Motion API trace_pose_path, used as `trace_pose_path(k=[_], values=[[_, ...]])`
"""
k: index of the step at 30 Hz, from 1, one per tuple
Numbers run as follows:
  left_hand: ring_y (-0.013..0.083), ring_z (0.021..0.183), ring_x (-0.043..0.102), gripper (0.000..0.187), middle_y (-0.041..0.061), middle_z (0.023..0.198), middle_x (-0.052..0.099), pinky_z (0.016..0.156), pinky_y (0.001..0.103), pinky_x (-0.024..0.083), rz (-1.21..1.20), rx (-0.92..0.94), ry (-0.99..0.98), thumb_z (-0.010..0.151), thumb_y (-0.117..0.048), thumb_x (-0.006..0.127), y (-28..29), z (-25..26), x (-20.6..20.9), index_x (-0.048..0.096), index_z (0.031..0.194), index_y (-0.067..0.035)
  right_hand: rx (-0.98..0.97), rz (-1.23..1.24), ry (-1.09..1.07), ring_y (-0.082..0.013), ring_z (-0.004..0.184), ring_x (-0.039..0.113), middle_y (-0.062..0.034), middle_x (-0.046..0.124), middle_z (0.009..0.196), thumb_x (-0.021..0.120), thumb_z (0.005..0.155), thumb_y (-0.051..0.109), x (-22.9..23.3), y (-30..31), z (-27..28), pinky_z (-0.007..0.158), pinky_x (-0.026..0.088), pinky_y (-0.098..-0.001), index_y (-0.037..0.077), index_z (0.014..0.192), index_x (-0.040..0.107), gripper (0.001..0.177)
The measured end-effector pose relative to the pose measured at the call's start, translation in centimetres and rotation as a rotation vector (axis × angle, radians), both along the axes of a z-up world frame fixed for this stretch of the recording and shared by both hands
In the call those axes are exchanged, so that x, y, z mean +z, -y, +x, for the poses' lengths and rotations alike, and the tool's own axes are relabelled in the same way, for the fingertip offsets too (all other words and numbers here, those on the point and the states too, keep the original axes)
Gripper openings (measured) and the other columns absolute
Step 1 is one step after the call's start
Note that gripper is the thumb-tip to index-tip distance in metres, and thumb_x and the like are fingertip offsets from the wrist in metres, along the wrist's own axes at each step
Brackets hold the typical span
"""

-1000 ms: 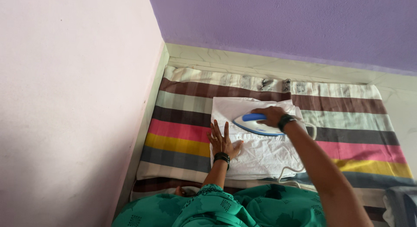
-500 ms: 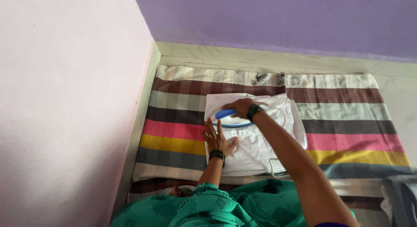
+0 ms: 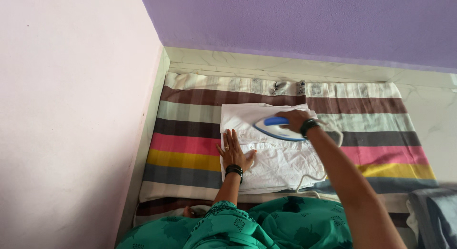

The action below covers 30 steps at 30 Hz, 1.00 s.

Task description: The person irons a white shirt laid out on a striped mat on the floor. They smooth the fabric, use a blue and white iron to press the shirt, fold the sleeves, and finally fold the shirt into a neat stack.

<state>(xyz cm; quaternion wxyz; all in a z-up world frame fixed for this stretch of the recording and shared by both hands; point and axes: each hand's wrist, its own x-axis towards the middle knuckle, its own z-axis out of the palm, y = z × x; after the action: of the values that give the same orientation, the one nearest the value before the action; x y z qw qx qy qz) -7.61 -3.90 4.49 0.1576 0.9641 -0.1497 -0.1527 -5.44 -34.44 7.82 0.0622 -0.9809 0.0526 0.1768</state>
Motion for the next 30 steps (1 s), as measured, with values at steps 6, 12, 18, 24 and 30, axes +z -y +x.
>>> trace_pose_path(k=[6, 12, 18, 24, 30], values=[[0.0311, 0.158, -0.006, 0.127, 0.018, 0.171, -0.003, 0.124, 0.064, 0.000, -0.009, 0.020, 0.015, 0.081, -0.067, 0.069, 0.0, 0.0, 0.7, -0.010, 0.162, -0.010, -0.041, 0.162, 0.088, -0.0269, 0.114, 0.069, -0.0020, 0.072, 0.126, 0.075, 0.087, 0.039, -0.1, -12.0, 5.8, 0.093, 0.056, -0.0470, 0.037, 0.139, 0.057, 0.055], [0.0312, 0.158, -0.008, 0.126, 0.019, 0.171, -0.004, 0.124, 0.063, 0.000, 0.071, 0.006, 0.023, 0.082, -0.075, 0.062, 0.1, 0.0, 0.4, -0.001, 0.160, 0.002, -0.076, 0.110, 0.110, -0.0299, 0.111, 0.069, -0.0048, 0.073, 0.122, 0.078, 0.086, 0.041, -0.7, -13.5, 7.9, 0.091, 0.057, -0.0479, 0.038, 0.137, 0.059, 0.054], [0.0312, 0.157, -0.010, 0.125, 0.020, 0.170, -0.006, 0.123, 0.062, 0.000, 0.106, -0.014, 0.006, 0.083, -0.077, 0.058, 0.2, 0.1, 0.6, 0.000, 0.160, 0.002, -0.218, 0.026, 0.250, -0.0289, 0.117, 0.064, -0.0046, 0.064, 0.135, 0.083, 0.079, 0.039, -2.0, -1.8, 4.4, 0.093, 0.055, -0.0446, 0.033, 0.135, 0.059, 0.061], [0.0293, 0.158, -0.010, 0.125, 0.018, 0.171, -0.006, 0.124, 0.061, 0.000, 0.088, 0.000, -0.001, 0.082, -0.076, 0.060, 0.2, 0.0, 1.0, 0.001, 0.161, 0.002, -0.440, -0.024, 0.087, -0.0244, 0.116, 0.068, -0.0010, 0.071, 0.130, 0.081, 0.085, 0.038, 1.1, 5.1, 0.2, 0.097, 0.055, -0.0429, 0.042, 0.140, 0.059, 0.059], [0.0320, 0.157, -0.011, 0.126, 0.021, 0.171, -0.009, 0.125, 0.062, 0.001, 0.082, 0.003, -0.037, 0.083, -0.073, 0.063, 0.2, 0.2, 1.5, -0.008, 0.161, -0.003, -0.334, 0.087, 0.049, -0.0225, 0.108, 0.073, 0.0001, 0.071, 0.130, 0.074, 0.086, 0.041, 1.1, 0.9, 1.8, 0.089, 0.062, -0.0415, 0.044, 0.142, 0.057, 0.059]])
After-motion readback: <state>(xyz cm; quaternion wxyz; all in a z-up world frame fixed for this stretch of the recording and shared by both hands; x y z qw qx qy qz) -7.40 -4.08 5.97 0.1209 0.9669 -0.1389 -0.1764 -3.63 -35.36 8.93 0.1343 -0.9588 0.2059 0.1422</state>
